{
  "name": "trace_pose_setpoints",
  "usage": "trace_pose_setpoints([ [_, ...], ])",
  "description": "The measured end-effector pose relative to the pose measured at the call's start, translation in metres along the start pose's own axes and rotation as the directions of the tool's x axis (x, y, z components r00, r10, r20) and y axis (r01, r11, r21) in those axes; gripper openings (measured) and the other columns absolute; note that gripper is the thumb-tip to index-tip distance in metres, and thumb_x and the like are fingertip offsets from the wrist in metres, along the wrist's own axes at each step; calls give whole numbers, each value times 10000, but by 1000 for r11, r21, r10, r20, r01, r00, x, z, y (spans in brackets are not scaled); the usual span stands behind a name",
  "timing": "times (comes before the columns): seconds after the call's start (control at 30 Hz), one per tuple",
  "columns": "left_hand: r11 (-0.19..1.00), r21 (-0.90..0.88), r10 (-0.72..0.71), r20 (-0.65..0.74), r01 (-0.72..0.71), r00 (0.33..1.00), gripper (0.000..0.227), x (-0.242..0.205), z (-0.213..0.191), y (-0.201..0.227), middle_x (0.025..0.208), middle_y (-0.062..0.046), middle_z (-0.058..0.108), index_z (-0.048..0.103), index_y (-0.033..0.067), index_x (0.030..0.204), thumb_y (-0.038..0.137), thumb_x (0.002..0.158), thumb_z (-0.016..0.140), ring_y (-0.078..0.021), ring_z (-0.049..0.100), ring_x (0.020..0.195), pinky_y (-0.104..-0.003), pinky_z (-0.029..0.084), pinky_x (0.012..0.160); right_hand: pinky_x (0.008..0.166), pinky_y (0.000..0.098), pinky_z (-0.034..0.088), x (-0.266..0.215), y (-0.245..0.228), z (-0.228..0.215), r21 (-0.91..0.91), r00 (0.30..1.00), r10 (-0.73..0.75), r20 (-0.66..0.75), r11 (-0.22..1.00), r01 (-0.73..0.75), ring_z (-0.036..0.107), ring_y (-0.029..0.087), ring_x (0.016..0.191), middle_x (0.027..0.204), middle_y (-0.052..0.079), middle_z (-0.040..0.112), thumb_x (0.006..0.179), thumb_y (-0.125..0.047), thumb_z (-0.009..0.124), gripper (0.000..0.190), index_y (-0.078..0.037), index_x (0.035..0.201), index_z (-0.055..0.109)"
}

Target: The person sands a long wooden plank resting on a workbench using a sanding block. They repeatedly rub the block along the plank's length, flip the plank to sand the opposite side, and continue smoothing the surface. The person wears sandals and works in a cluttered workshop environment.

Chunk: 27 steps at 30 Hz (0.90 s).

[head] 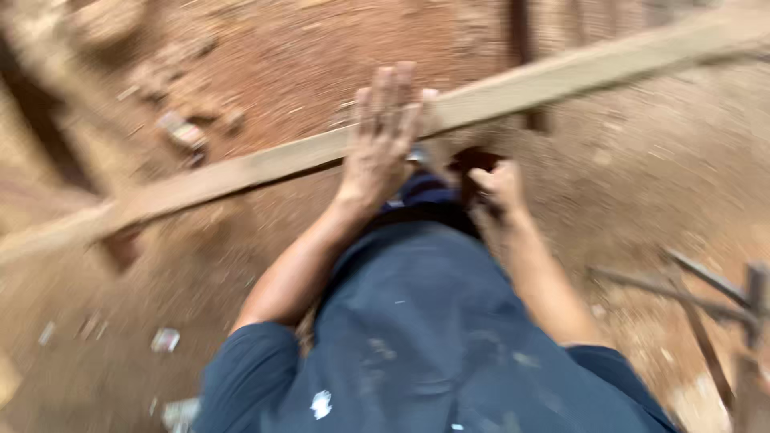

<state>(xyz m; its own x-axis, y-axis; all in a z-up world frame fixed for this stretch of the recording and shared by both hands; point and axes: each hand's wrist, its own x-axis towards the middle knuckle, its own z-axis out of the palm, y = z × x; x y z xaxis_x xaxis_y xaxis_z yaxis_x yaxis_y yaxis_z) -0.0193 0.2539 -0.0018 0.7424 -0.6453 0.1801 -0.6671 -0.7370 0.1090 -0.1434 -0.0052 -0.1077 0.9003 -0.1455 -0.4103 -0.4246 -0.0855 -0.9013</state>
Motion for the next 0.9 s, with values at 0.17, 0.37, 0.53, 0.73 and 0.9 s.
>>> trace_pose_setpoints([
  [0.17, 958, -177, -149, 360, 225, 921, 676, 49, 15, 28, 1289, -193, 634, 403, 119, 1630, 120, 994, 632, -379, 612, 1195, -524, 493, 1028, 481, 332, 465, 4, 47, -37, 838, 981, 169, 98, 517, -173, 437, 131, 483, 697, 37, 632, 966, -172, 508, 588, 32, 1517, 499],
  [0.37, 965, -205, -102, 284, 165, 953, 552, 67, -1, 16, 1023, -193, 698, 599, 34, 1182, 337, 765, 796, -378, 683, 962, -496, 548, 807, 377, 288, 362, 45, -12, -39, 678, 917, 365, 162, 634, -372, 386, 111, 423, 935, 57, 817, 909, -684, 294, 833, -101, 1467, 504],
  [0.53, 922, -153, -189, 624, 356, 758, 612, 105, -25, -6, 1004, -169, 711, 587, 68, 1066, 517, 738, 843, -338, 701, 957, -475, 560, 848, 470, 344, 487, 85, -34, -44, 313, 825, 565, -28, 789, -529, 569, 192, 504, 635, 96, 578, 868, -827, 468, 919, -31, 1278, 672],
  [0.73, 903, -196, -118, 742, 381, 660, 769, 86, -45, -34, 1059, -168, 724, 597, 84, 1189, 518, 624, 886, -333, 706, 999, -450, 558, 883, 532, 349, 495, 77, -52, -52, -144, 867, 498, -20, 857, -496, 637, 213, 542, 609, 97, 655, 846, -760, 520, 749, -67, 912, 795],
  [0.9, 822, -164, -224, 788, 546, 573, 927, 37, -63, -65, 1121, -170, 733, 560, 150, 1379, 561, 614, 881, -342, 701, 1056, -449, 546, 921, 564, 301, 529, 86, -65, -31, -508, 940, 237, 244, 857, -85, 644, 169, 601, 649, 135, 688, 918, -638, 664, 717, 68, 819, 739],
])
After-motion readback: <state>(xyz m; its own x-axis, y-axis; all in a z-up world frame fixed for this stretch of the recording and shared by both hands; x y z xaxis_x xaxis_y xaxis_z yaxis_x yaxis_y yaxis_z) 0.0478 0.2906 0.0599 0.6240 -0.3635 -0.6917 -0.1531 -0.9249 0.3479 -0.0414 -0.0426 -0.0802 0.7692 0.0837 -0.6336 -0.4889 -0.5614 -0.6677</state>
